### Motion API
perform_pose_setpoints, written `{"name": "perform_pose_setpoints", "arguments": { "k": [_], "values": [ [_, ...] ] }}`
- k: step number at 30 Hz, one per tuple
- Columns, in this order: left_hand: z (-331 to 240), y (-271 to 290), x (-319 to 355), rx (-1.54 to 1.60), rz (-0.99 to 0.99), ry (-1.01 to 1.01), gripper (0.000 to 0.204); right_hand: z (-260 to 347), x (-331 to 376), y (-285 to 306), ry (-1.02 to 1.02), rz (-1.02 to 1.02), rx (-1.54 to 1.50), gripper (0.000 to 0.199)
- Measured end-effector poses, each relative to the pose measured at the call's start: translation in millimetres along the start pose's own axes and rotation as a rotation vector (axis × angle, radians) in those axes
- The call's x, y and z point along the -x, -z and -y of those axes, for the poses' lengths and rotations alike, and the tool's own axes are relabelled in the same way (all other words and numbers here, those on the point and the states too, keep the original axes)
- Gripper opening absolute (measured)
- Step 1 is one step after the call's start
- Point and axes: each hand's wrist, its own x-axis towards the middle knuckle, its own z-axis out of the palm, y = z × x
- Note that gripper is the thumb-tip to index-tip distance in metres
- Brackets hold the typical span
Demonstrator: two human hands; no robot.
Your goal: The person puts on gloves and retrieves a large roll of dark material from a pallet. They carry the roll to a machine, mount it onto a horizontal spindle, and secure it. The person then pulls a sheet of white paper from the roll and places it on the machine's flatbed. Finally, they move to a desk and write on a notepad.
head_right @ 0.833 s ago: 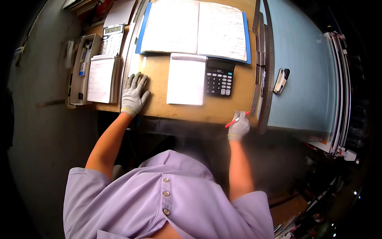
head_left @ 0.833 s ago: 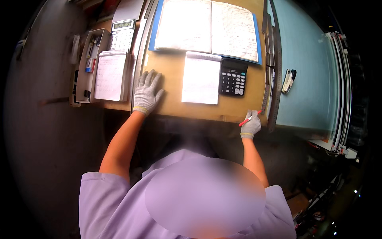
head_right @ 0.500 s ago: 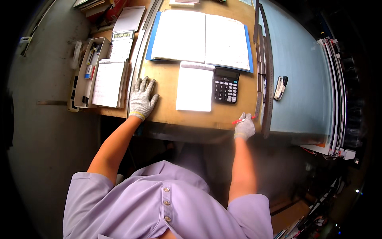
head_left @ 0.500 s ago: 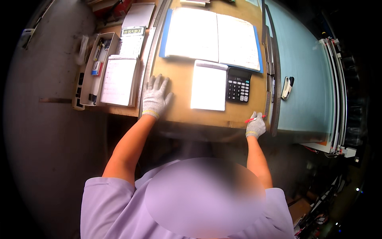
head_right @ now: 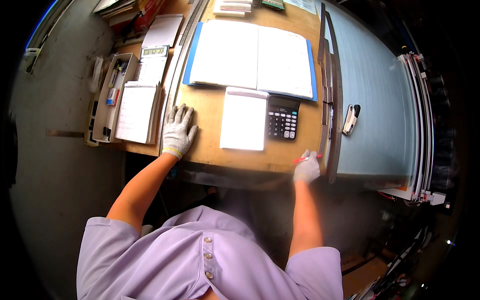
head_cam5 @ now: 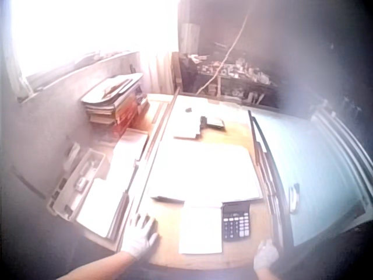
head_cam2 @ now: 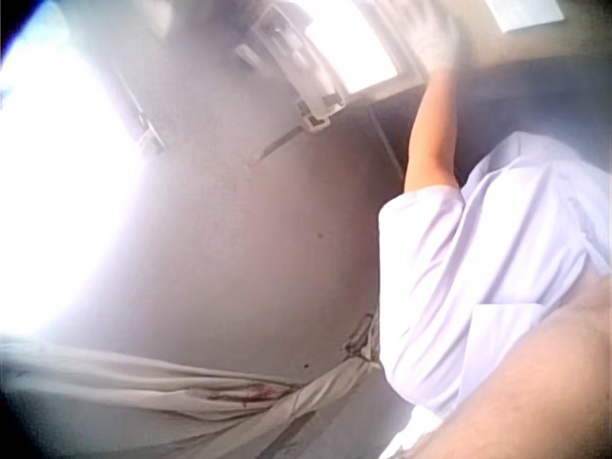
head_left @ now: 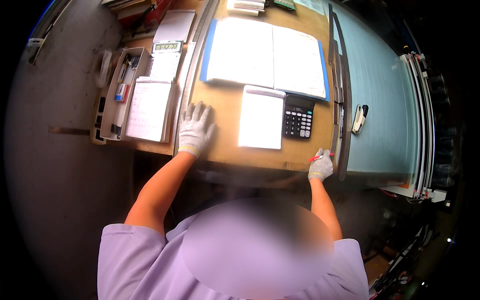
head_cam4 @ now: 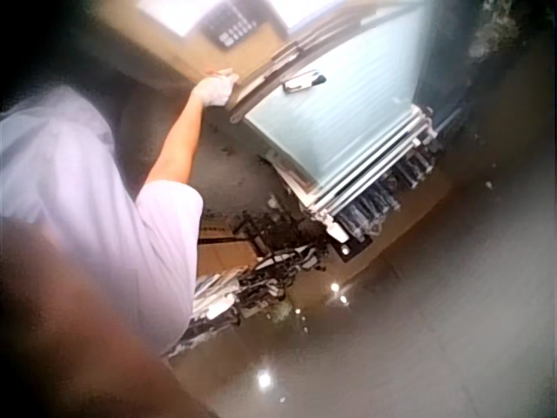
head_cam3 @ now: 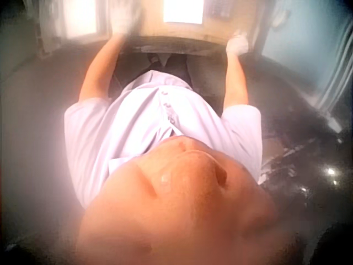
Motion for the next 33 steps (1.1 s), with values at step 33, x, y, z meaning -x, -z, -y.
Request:
{"name": "perform_pose_setpoints", "arguments": {
  "k": [33],
  "values": [
    [2.6, -5.6, -5.1, 0.017, -0.039, -0.007, 0.054, 1.5, -3.3, -2.9, -0.035, -0.031, 0.038, 0.029]
  ]
}}
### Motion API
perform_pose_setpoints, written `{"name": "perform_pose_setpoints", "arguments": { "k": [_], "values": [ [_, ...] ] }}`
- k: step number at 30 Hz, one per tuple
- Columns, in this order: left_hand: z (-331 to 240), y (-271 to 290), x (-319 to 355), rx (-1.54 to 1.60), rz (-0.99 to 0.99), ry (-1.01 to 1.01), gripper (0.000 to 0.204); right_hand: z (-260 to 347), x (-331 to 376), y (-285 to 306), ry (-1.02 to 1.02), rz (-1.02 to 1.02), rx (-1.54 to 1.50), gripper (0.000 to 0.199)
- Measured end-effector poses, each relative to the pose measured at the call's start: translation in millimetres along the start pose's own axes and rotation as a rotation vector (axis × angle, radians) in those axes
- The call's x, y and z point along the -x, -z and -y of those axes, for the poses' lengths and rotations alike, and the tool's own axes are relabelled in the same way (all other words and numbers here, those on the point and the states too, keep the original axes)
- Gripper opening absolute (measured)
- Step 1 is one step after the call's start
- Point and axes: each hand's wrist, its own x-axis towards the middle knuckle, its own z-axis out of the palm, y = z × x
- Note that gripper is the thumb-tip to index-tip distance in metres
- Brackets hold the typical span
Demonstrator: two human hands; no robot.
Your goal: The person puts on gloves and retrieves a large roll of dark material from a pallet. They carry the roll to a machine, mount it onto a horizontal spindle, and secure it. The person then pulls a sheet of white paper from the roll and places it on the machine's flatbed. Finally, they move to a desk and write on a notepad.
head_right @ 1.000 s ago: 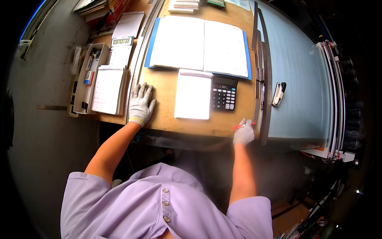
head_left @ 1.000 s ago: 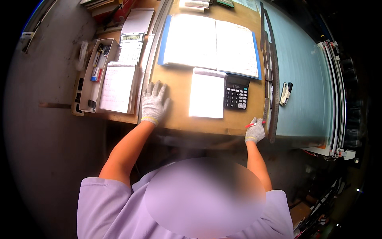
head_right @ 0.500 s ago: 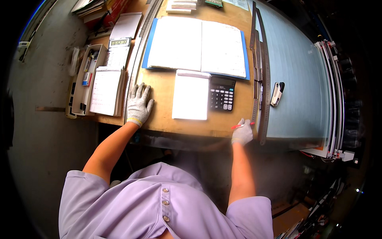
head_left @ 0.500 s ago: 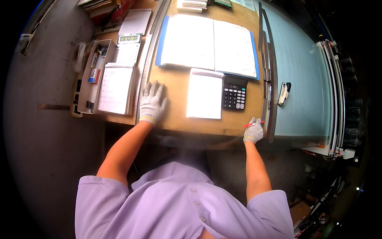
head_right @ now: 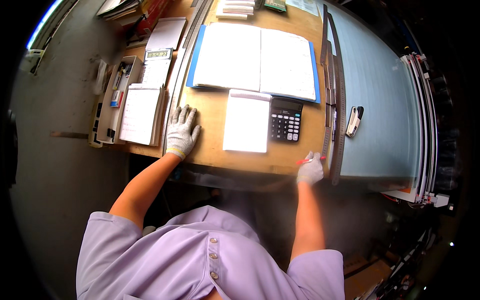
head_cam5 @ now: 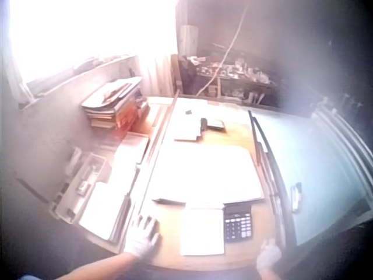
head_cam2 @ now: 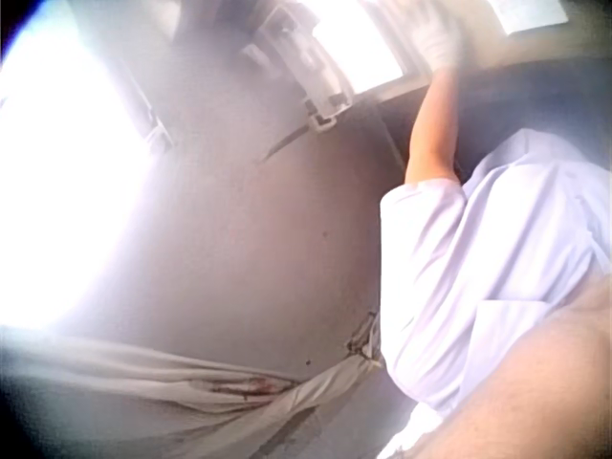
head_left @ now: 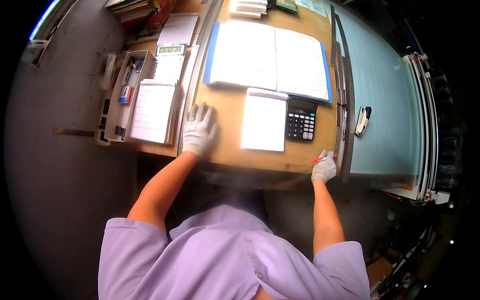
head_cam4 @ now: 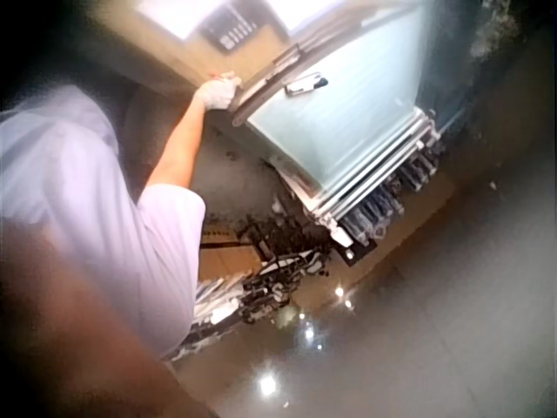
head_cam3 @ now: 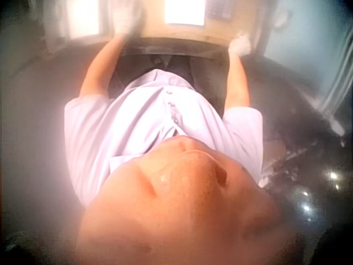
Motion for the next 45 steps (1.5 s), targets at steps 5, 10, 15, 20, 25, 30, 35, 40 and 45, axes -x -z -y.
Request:
{"name": "perform_pose_setpoints", "arguments": {
  "k": [5, 10, 15, 20, 25, 30, 35, 40, 45],
  "values": [
    [1, -2, 0, -0.007, 0.000, 0.000, 0.054, 0, 0, -1, -0.001, 0.005, -0.004, 0.028],
    [0, 0, 0, -0.008, 0.006, 0.002, 0.054, 2, 0, 5, 0.002, 0.041, -0.006, 0.030],
    [-1, 3, -1, 0.013, -0.001, 0.002, 0.053, 1, 0, 4, 0.016, 0.019, -0.019, 0.029],
    [-1, 2, 0, 0.011, -0.009, 0.000, 0.054, 2, 1, 4, 0.017, 0.017, -0.024, 0.029],
    [-2, 3, -1, 0.004, -0.002, 0.002, 0.054, -3, 0, -3, 0.023, -0.020, -0.013, 0.029],
    [-2, 1, -1, 0.001, 0.003, 0.004, 0.054, -3, -1, -4, 0.012, -0.007, -0.011, 0.030],
    [-1, -1, -1, 0.001, 0.009, 0.008, 0.054, -1, 0, 0, 0.003, 0.011, 0.004, 0.030],
    [-2, 1, -1, 0.005, 0.004, 0.010, 0.054, 4, 1, 9, 0.003, 0.035, -0.029, 0.028],
    [-1, 0, -1, 0.013, -0.008, 0.006, 0.053, 2, 1, 7, 0.016, 0.014, -0.046, 0.027]
  ]
}}
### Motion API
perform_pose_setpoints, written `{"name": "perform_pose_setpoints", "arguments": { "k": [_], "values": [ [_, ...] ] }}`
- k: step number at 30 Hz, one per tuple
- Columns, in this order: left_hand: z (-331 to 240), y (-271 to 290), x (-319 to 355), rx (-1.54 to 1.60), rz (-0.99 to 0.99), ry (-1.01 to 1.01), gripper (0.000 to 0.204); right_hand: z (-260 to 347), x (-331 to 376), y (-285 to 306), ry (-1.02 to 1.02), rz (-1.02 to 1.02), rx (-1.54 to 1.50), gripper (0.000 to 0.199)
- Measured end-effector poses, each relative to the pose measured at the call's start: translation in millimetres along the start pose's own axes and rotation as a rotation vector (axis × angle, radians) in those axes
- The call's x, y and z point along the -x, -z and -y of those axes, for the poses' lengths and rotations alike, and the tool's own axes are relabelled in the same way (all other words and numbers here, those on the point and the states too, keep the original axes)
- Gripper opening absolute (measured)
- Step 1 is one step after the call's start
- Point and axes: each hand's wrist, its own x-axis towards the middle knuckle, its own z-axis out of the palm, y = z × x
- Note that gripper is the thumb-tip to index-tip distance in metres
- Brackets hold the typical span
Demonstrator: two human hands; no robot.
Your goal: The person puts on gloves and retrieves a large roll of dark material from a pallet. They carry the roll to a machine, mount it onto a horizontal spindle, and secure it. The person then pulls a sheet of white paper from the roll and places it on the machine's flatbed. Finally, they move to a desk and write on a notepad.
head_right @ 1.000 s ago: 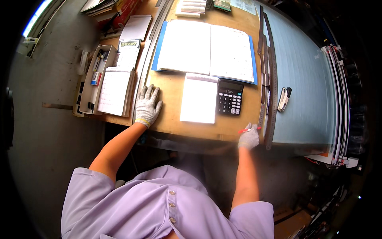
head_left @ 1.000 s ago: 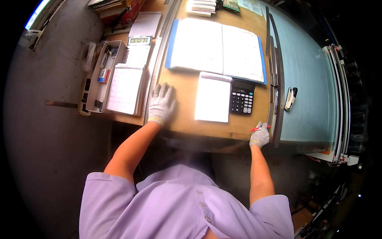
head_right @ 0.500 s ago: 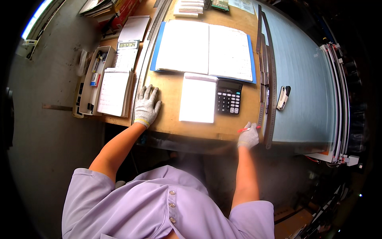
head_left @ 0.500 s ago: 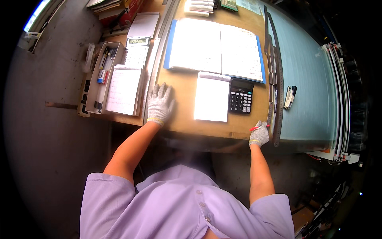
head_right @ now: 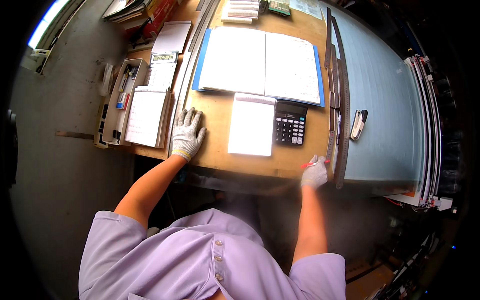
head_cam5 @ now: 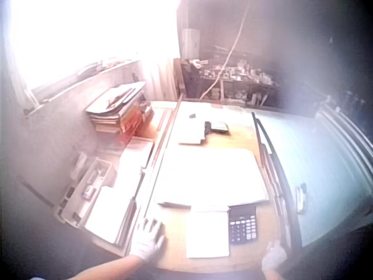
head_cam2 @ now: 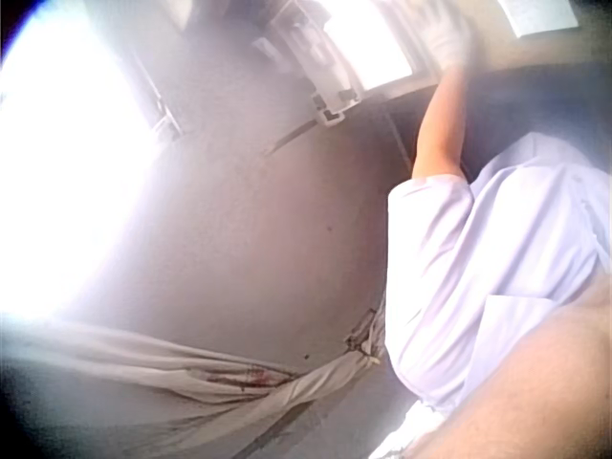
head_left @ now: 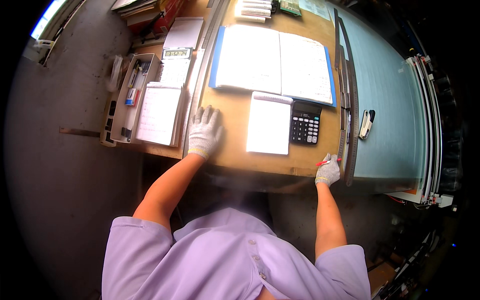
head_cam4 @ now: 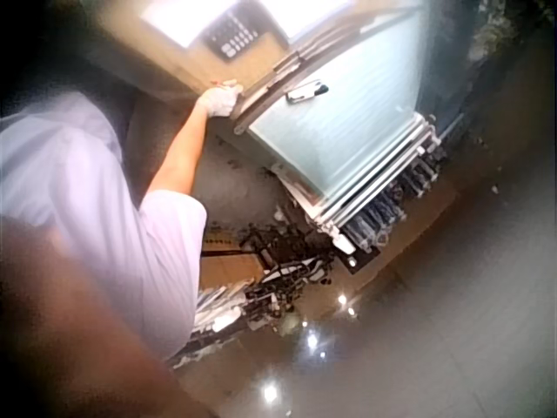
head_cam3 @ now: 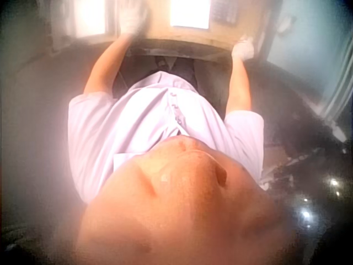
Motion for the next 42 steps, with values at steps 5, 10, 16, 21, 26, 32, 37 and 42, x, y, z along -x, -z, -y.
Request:
{"name": "perform_pose_setpoints", "arguments": {
  "k": [5, 10, 16, 21, 26, 32, 37, 42],
  "values": [
    [0, 0, 0, -0.018, 0.000, -0.006, 0.054, -1, 0, -2, -0.004, 0.004, 0.029, 0.027],
    [0, 1, -1, -0.001, 0.013, 0.004, 0.054, -3, -1, -5, -0.008, 0.015, 0.039, 0.028],
    [-1, 3, -1, 0.001, 0.018, 0.007, 0.054, -4, -1, -4, -0.004, 0.012, 0.046, 0.030],
    [0, 1, -1, 0.013, 0.014, 0.012, 0.053, -1, 0, -1, -0.015, 0.031, 0.034, 0.029],
    [0, 0, -2, 0.029, 0.009, 0.012, 0.053, -2, 0, 0, -0.017, 0.019, 0.024, 0.029],
    [5, -3, -2, 0.000, 0.001, -0.010, 0.054, 0, 0, 0, 0.004, 0.033, 0.029, 0.028],
    [-1, 6, -3, 0.025, 0.043, 0.013, 0.055, -1, -2, 0, -0.018, 0.073, 0.057, 0.030],
    [-2, 9, -4, 0.031, 0.054, 0.019, 0.056, 1, -1, 3, -0.016, 0.078, 0.050, 0.031]
  ]
}}
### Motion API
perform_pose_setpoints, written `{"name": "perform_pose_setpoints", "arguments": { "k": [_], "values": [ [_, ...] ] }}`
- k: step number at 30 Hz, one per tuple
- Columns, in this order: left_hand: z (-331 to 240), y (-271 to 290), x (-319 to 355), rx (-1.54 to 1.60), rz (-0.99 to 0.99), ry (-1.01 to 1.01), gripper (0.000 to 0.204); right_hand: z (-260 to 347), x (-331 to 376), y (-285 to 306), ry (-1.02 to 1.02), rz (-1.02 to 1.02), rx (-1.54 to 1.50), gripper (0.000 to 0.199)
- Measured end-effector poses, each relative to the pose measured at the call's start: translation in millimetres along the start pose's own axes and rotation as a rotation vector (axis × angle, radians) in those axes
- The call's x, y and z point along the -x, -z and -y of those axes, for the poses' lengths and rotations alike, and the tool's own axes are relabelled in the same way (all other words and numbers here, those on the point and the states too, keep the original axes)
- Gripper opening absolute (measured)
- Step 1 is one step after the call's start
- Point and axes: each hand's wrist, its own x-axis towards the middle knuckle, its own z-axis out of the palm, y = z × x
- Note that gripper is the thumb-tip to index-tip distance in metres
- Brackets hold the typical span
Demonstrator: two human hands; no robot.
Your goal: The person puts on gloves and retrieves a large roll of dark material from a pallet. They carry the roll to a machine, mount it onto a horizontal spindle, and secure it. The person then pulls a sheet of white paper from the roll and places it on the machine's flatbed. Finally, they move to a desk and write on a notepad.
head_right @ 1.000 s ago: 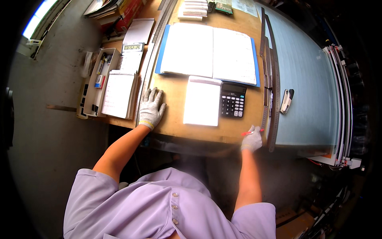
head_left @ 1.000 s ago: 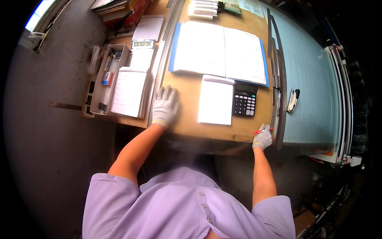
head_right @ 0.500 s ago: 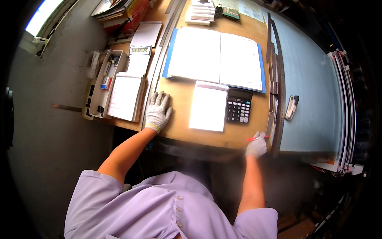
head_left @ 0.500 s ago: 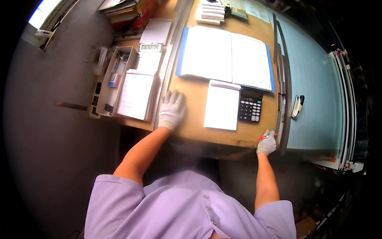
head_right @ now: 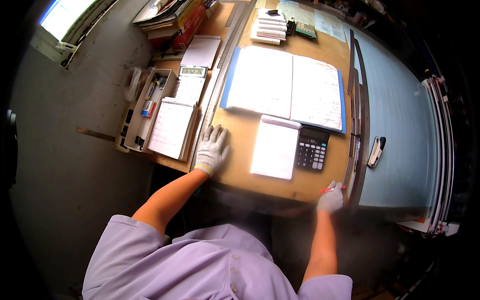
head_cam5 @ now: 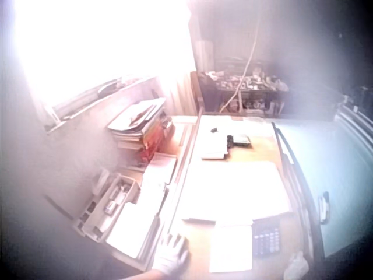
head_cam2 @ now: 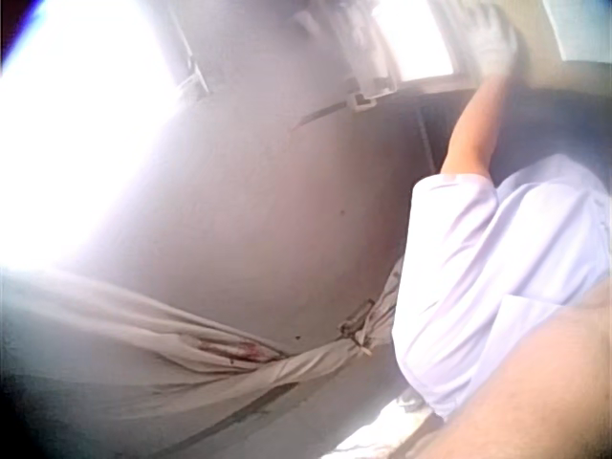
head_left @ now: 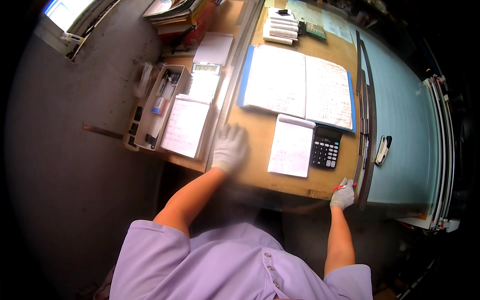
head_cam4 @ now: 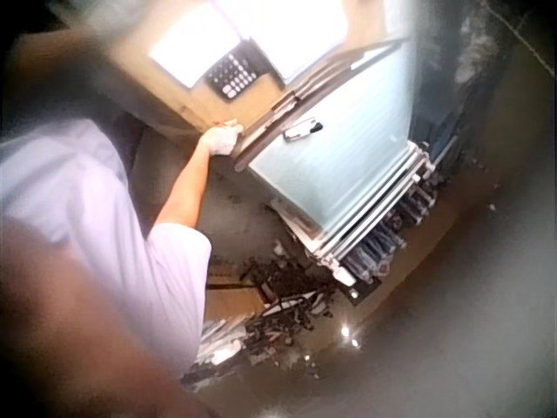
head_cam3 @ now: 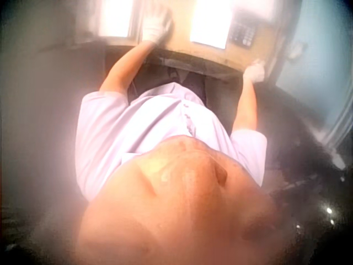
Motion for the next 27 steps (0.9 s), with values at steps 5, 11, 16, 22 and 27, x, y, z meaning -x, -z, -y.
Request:
{"name": "perform_pose_setpoints", "arguments": {
  "k": [5, 11, 16, 22, 27],
  "values": [
    [1, -2, 1, -0.001, 0.001, 0.003, 0.056, -5, -2, -9, -0.017, -0.036, -0.030, 0.031],
    [-1, 3, 0, -0.001, 0.024, 0.013, 0.057, -5, -1, -8, -0.001, -0.035, -0.041, 0.031],
    [-4, 9, -1, 0.016, 0.041, 0.020, 0.057, -6, -2, -9, 0.009, -0.049, -0.041, 0.032],
    [-5, 13, -1, 0.018, 0.048, 0.014, 0.057, -5, -1, -8, 0.019, -0.033, 0.017, 0.030],
    [-4, 11, -1, 0.014, 0.039, 0.014, 0.057, -7, -2, -11, 0.022, -0.038, 0.007, 0.031]
  ]
}}
